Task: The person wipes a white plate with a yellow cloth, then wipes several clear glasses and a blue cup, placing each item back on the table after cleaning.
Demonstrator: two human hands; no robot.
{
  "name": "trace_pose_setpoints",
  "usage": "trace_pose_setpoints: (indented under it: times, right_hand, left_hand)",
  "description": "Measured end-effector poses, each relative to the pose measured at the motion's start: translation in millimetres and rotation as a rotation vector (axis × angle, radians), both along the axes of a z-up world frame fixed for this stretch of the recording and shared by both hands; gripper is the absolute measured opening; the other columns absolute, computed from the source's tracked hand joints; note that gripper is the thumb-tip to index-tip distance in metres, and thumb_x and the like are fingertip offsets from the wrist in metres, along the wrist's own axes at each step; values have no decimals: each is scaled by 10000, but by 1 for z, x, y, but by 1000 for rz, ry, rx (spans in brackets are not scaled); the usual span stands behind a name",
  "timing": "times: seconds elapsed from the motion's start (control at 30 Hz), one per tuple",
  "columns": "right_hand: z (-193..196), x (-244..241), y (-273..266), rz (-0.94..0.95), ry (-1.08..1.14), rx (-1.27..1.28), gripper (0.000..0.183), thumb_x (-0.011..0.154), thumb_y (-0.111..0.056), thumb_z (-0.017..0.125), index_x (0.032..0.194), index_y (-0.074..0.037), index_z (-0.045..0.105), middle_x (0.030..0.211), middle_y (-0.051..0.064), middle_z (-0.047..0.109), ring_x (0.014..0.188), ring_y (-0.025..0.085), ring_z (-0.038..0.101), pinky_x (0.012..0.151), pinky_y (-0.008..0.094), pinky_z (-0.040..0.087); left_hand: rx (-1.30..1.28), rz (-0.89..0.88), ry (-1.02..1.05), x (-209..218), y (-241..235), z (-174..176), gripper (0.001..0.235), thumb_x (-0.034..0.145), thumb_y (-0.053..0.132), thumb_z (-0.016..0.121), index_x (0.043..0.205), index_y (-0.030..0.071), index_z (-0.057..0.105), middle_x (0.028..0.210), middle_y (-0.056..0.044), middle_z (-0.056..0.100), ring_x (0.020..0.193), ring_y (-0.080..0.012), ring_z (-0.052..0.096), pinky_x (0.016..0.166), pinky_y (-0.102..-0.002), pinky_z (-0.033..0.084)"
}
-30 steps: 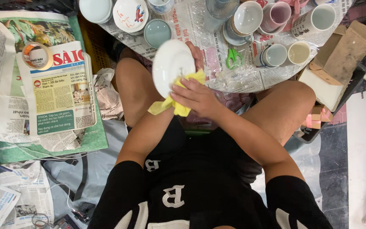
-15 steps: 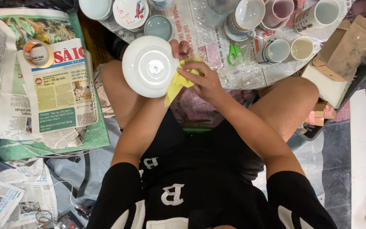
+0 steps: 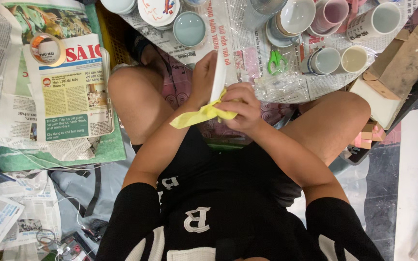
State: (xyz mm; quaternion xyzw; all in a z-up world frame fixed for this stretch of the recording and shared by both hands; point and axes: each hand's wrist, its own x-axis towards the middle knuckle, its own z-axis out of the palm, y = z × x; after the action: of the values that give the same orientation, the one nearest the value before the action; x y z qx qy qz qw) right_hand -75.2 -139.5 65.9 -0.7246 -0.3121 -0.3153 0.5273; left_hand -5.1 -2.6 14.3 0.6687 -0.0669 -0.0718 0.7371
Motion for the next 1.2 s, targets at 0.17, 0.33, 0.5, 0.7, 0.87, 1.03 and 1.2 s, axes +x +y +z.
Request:
trace_pose_setpoints:
  times: [0.17, 0.33, 0.5, 0.7, 0.87, 1.03, 1.2]
  right_hand:
    - [-7, 6, -17, -102, 316, 174, 199, 855, -8, 674, 1045, 2, 616, 1073, 91, 601, 977, 231, 598, 876, 327, 508]
    - [-27, 14, -30, -138, 672, 367, 142, 1030, -20, 587, 1166, 18, 596, 1043, 34, 606, 959, 121, 565, 872, 287, 487]
    - [-28, 15, -33, 14, 795, 231, 200, 1037, -18, 569, 1234, 9, 588, 1085, 54, 614, 1004, 127, 575, 899, 286, 494]
    - [-26, 29, -62, -166, 746, 394, 204, 1069, -39, 542, 1270, -22, 571, 1132, 46, 641, 1057, 144, 618, 954, 297, 523]
    - [-12, 37, -84, -431, 497, 63, 151, 1079, -62, 681, 1202, -47, 595, 1094, 71, 616, 923, 191, 610, 833, 328, 525]
    - [7, 32, -55, -424, 462, -455, 252, 958, -89, 788, 1173, -58, 662, 1094, 134, 663, 969, 338, 677, 829, 419, 559]
    - [19, 29, -19, -135, 443, -429, 379, 859, -100, 795, 1186, -23, 619, 1126, 170, 627, 986, 364, 656, 828, 425, 554]
  left_hand:
    - [83, -102, -60, -7, -1, 12, 422, 1134, 369, 475, 884, 34, 536, 733, 31, 460, 722, -47, 427, 611, -274, 396]
    - [76, -150, -25, -12, -14, -1, 416, 1130, 376, 465, 907, 39, 563, 741, 35, 501, 716, -43, 463, 634, -260, 416]
    - [-96, -32, -28, -1, -10, -8, 419, 1153, 389, 484, 968, 42, 627, 833, 21, 564, 780, -70, 499, 699, -262, 432]
    - [-185, 249, 128, 19, 3, -24, 430, 1083, 408, 452, 1274, 46, 583, 1164, -52, 659, 1077, -91, 596, 977, -264, 479]
    - [13, 46, 11, 6, 4, -29, 490, 1161, 431, 371, 1266, -1, 577, 1115, -120, 646, 1062, -160, 614, 1007, -315, 500]
    - [2, -23, -38, -15, -13, -17, 469, 1138, 401, 373, 1318, 0, 537, 1185, -137, 644, 1095, -179, 600, 997, -328, 479]
    - [-107, 71, 2, -2, -8, -21, 519, 1139, 444, 282, 1304, 35, 558, 1090, -75, 602, 968, -153, 603, 886, -309, 534]
